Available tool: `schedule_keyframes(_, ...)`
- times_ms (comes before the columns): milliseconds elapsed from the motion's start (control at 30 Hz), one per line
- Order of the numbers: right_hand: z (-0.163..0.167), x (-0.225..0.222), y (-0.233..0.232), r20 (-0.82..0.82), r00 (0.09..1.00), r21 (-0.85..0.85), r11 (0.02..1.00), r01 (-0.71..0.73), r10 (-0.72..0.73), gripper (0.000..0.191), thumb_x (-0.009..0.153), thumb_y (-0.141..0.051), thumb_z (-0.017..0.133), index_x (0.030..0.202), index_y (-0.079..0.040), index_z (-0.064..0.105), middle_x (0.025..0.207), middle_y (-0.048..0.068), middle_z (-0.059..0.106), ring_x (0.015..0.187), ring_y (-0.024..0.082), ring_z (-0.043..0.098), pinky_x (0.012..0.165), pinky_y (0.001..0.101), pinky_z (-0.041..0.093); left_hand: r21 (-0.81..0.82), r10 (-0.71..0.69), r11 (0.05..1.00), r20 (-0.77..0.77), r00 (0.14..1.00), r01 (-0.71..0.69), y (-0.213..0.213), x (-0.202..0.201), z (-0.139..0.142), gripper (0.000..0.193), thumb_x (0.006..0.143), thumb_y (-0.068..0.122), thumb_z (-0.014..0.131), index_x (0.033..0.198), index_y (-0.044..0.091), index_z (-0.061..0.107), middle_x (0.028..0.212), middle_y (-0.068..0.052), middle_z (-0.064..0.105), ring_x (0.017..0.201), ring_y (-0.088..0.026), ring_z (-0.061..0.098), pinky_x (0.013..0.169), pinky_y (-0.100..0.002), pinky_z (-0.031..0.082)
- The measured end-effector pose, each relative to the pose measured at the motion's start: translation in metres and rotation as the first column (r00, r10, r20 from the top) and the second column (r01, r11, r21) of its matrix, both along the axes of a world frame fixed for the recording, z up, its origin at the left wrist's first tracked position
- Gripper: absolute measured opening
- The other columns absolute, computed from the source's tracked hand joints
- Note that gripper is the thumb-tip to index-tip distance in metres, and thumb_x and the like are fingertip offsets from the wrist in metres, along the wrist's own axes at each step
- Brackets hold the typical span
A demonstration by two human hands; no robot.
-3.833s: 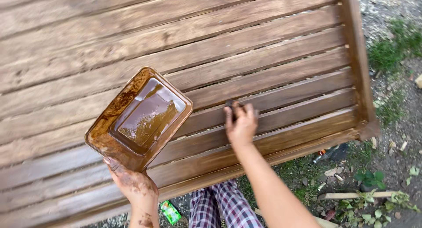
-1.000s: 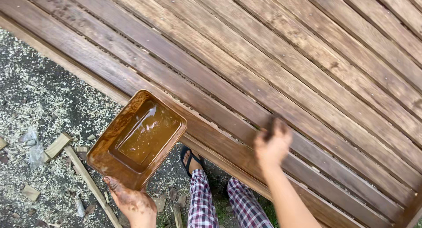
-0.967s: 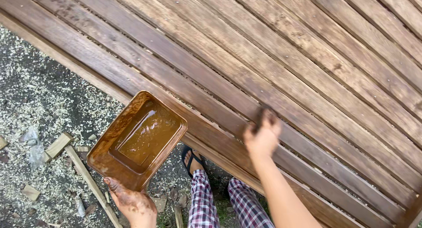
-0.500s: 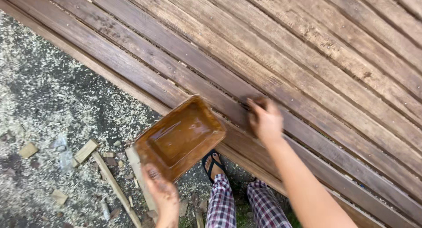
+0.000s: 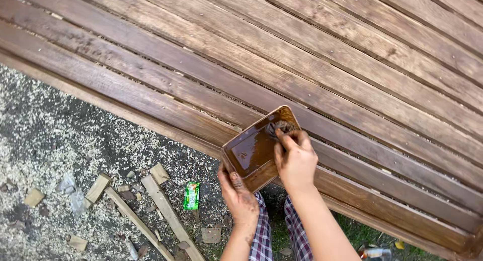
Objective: The person applies brown wood stain to a slatted wooden bench outdoors. They hold a tray of stain in one hand and wipe the stain onto the bench slats with a cloth, working across the seat surface and edges, then spread the stain with their hand over the finished bench.
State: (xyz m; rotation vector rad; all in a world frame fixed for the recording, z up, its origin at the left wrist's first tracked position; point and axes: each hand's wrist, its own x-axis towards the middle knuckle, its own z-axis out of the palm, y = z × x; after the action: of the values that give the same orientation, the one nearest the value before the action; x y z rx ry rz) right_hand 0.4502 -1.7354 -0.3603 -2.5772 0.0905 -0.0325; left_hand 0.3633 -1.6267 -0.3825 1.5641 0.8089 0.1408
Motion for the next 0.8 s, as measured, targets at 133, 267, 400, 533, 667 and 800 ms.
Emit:
schedule_keyframes(133, -0.021, 0.007, -0.011, -0.010, 0.998, -0.068, 0.995, 0.068, -0.069, 0.027, 0.082, -0.010, 0.078, 0.108, -0.015, 0.080, 0.103, 0.013, 0.071, 0.091, 0.032, 0.070, 0.081, 0.0437, 0.059, 0.152, -0.059, 0.987, 0.067, 0.996, 0.049, -0.024, 0.006, 0.012, 0.053, 0.109, 0.038, 0.038, 0.145, 0.000, 0.045, 0.138, -0.021, 0.058, 0.126, -0.033, 0.059, 0.109, -0.043, 0.045)
schedule_keyframes(267, -0.017, -0.001, -0.053, 0.025, 0.984, 0.190, 0.967, 0.170, -0.177, 0.032, 0.078, -0.003, 0.079, 0.109, -0.010, 0.080, 0.102, 0.012, 0.074, 0.094, 0.028, 0.073, 0.083, 0.0382, 0.061, 0.146, -0.063, 0.988, 0.027, 0.998, 0.059, -0.048, 0.015, 0.015, 0.052, 0.109, 0.038, 0.040, 0.143, -0.001, 0.045, 0.136, -0.021, 0.059, 0.123, -0.032, 0.061, 0.106, -0.043, 0.046)
schedule_keyframes(400, -0.016, 0.010, -0.109, -0.228, 0.860, 0.768, 0.459, 0.447, -0.457, 0.028, 0.084, 0.003, 0.075, 0.112, 0.000, 0.074, 0.105, 0.011, 0.078, 0.091, 0.020, 0.076, 0.087, 0.0313, 0.064, 0.142, -0.055, 0.988, -0.020, 0.998, 0.057, -0.061, 0.038, 0.013, 0.050, 0.108, 0.036, 0.042, 0.142, 0.000, 0.046, 0.133, -0.020, 0.061, 0.121, -0.031, 0.062, 0.106, -0.044, 0.045)
schedule_keyframes(533, -0.039, 0.043, -0.157, -0.153, 0.808, 0.636, 0.569, 0.521, -0.569, 0.026, 0.086, 0.007, 0.075, 0.111, 0.002, 0.075, 0.103, 0.010, 0.076, 0.089, 0.017, 0.072, 0.085, 0.0303, 0.060, 0.236, -0.115, 0.966, 0.029, 0.993, 0.105, -0.053, 0.055, 0.004, 0.041, 0.113, 0.028, 0.042, 0.141, -0.001, 0.047, 0.130, -0.020, 0.062, 0.118, -0.031, 0.062, 0.104, -0.044, 0.046)
schedule_keyframes(667, -0.083, 0.050, -0.176, -0.118, 0.803, 0.411, 0.707, 0.575, -0.584, 0.036, 0.080, 0.009, 0.065, 0.110, -0.008, 0.078, 0.113, 0.004, 0.059, 0.091, 0.017, 0.065, 0.070, 0.0321, 0.064, -0.333, 0.042, 0.941, -0.057, 0.997, -0.058, -0.034, 0.048, -0.012, 0.048, 0.104, 0.011, 0.035, 0.151, 0.010, 0.040, 0.128, -0.014, 0.061, 0.061, -0.027, 0.039, 0.041, -0.035, 0.033)
schedule_keyframes(800, -0.115, 0.008, -0.237, 0.211, 0.941, -0.304, 0.897, 0.320, -0.264, 0.032, 0.082, -0.002, 0.075, 0.111, -0.012, 0.082, 0.106, 0.013, 0.062, 0.096, 0.026, 0.060, 0.081, 0.0414, 0.056, 0.011, -0.100, 0.995, 0.060, 0.993, 0.100, -0.013, 0.023, -0.030, 0.057, 0.103, 0.004, 0.040, 0.158, 0.010, 0.029, 0.132, -0.017, 0.053, 0.081, -0.020, 0.052, 0.053, -0.027, 0.045)
